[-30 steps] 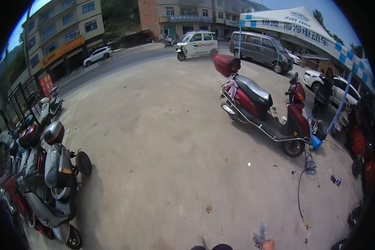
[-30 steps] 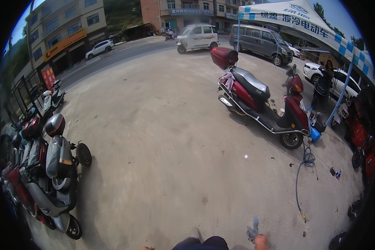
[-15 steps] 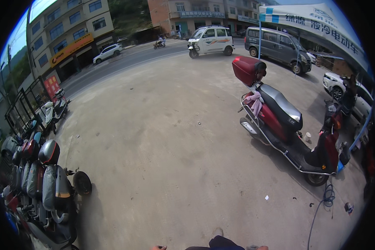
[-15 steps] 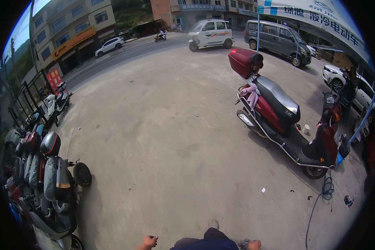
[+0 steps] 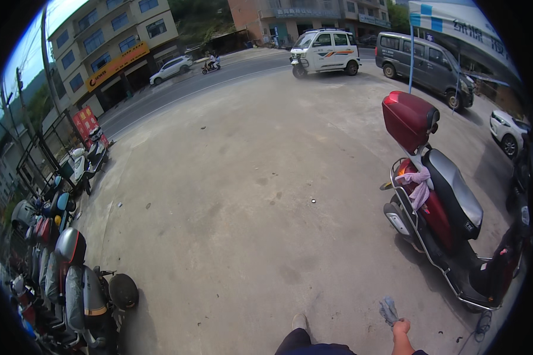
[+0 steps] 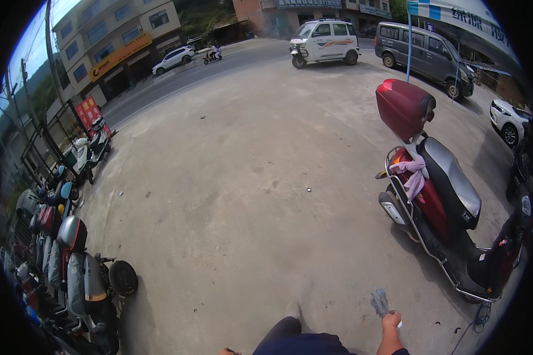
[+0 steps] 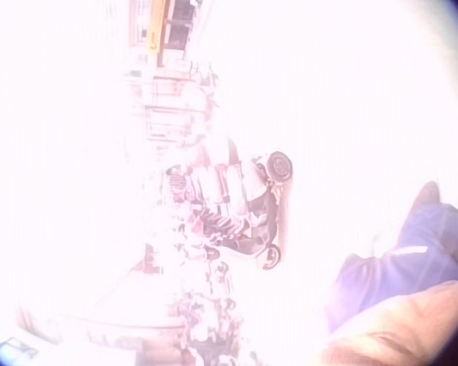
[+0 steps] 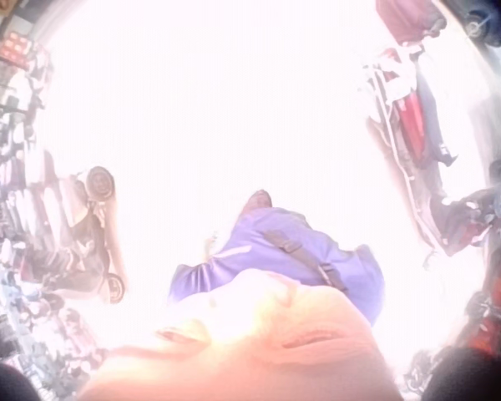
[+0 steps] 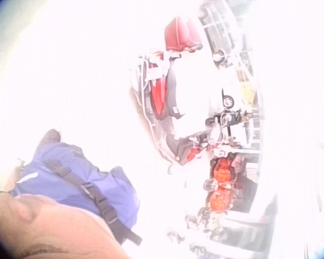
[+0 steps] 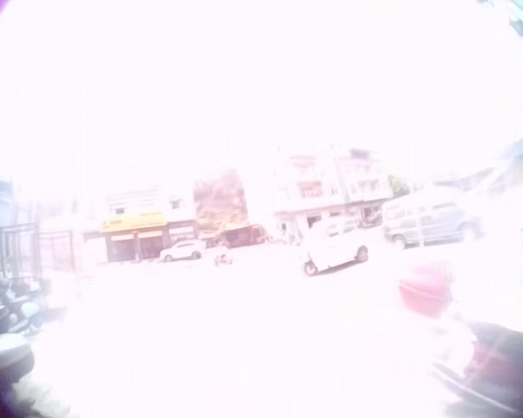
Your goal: The person disassembles and reassembles scooter transmission components on the ground. They use a cloth to wipe parts, a cordless impact driver to remove and install fasteners, a screwdriver and hammer to separate components, and handle a belt, pulleys, and a clutch assembly.
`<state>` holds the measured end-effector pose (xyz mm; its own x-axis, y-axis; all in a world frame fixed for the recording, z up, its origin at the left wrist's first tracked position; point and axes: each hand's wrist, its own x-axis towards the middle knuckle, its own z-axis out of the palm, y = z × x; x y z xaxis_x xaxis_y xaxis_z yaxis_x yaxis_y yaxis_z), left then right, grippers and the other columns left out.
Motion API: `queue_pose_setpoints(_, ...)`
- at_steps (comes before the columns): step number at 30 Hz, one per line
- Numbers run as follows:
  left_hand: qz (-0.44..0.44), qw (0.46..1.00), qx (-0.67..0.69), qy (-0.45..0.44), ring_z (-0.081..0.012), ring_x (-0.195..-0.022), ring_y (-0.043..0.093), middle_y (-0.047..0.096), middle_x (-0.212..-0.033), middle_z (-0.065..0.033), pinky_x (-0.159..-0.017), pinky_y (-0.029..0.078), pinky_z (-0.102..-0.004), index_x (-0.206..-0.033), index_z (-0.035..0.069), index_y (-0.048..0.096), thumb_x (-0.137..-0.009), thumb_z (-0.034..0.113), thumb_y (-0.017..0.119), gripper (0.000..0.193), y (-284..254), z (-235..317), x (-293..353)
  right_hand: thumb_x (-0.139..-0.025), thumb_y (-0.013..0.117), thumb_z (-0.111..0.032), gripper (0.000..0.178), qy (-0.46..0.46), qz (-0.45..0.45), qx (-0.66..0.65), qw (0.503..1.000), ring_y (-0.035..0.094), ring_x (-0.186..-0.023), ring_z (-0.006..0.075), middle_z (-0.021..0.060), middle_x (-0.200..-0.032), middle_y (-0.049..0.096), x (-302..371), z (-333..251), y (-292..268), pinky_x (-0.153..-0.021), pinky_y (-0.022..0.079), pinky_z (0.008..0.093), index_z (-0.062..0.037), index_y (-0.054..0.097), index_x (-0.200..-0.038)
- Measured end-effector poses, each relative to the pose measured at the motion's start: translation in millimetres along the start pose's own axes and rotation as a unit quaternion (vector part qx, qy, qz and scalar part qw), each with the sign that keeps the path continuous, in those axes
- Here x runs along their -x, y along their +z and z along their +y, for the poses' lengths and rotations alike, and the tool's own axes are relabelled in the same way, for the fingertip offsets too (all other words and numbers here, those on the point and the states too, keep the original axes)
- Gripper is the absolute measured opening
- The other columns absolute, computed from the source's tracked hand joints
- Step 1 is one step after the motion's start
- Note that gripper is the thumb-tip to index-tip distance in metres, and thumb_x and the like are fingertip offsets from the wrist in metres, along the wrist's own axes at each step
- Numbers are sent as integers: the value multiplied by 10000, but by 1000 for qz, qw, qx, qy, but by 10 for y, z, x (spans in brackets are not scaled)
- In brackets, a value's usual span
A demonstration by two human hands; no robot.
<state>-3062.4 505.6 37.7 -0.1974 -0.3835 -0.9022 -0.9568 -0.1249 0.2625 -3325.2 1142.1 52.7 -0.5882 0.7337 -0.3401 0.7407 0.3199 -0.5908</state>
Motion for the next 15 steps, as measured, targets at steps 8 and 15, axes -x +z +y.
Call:
queue_pose_setpoints(8, -6, 975, -97, 201, -194, -619, 688, 730, -747, -123, -637, 574, -353, -943, -30, 776, -907, 409, 766, 440, -149, 3867, -427, -712, 719, -3, 115, 52, 1, 41, 998, 734, -818, 327, 201, -857, 754, -631, -919, 1038, -742, 564, 439, 23, 740, -822)
queue_pose_setpoints(15, 77, 929, -242, 269, -197, -662, 713, 748, -769, -117, -654, 585, -364, -1019, -29, 765, -841, 384, 842, 457, 294, 6025, -1030, -723, 709, 9, 123, 114, -18, 52, 992, 736, -831, 316, 199, -866, 754, -1590, -2508, 1962, -748, 565, 440, 28, 741, -840)
